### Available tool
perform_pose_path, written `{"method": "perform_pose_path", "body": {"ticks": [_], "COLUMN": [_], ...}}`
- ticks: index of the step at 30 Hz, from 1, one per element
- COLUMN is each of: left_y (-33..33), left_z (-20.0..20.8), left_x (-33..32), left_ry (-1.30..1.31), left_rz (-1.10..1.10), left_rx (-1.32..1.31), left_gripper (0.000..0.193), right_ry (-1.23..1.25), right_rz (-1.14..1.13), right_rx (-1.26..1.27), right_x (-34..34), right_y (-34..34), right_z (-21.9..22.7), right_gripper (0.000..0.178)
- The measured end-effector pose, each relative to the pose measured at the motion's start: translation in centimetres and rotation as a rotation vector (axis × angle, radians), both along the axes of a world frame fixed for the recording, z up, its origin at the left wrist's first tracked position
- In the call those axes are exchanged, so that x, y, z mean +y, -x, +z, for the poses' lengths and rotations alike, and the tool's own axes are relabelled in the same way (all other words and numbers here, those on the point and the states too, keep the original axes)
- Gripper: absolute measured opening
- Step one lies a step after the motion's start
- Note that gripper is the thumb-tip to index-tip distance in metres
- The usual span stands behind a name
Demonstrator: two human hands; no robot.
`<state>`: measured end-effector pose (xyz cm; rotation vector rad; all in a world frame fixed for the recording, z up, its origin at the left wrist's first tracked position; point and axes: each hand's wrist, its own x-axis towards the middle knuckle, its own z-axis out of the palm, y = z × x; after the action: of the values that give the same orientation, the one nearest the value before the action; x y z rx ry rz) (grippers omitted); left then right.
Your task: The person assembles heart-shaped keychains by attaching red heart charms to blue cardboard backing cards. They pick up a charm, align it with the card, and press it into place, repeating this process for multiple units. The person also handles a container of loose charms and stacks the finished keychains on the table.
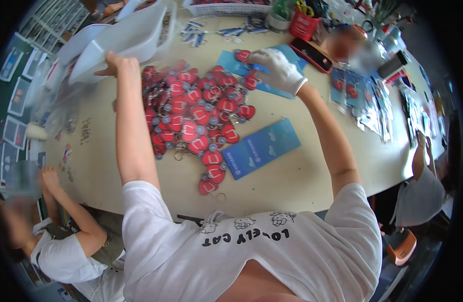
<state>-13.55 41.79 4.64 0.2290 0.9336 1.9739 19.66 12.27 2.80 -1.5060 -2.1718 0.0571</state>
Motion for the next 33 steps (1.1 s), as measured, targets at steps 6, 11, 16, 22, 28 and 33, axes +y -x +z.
{"method": "perform_pose_path", "body": {"ticks": [6,11,16,22,28,33], "left_y": [-0.9,-3.7,-9.4,-12.5,-9.9,-8.2], "left_z": [-1.3,0.6,-0.7,-7.0,-7.4,-5.2], "left_x": [-6.1,-16.4,-25.2,-27.4,-26.2,-27.5], "left_ry": [-0.284,-0.134,-1.058,-1.211,-1.227,-1.241], "left_rz": [-0.428,-0.101,-0.562,-0.784,-0.791,-0.758], "left_rx": [0.265,0.562,1.697,2.226,2.284,2.313], "left_gripper": [0.049,0.049,0.035,0.034,0.035,0.043], "right_ry": [0.058,0.415,0.420,0.391,0.095,0.075], "right_rz": [-0.282,-0.268,-0.300,-0.475,-0.540,-0.058], "right_rx": [-0.291,-0.354,-0.528,-0.435,-0.482,-0.092], "right_x": [-2.4,1.8,0.2,-5.9,-8.7,-11.2], "right_y": [-8.3,-9.1,-6.4,-9.0,-9.3,-1.5], "right_z": [-2.1,-1.3,-1.5,-2.9,-4.1,-1.7], "right_gripper": [0.089,0.107,0.108,0.092,0.083,0.073]}}
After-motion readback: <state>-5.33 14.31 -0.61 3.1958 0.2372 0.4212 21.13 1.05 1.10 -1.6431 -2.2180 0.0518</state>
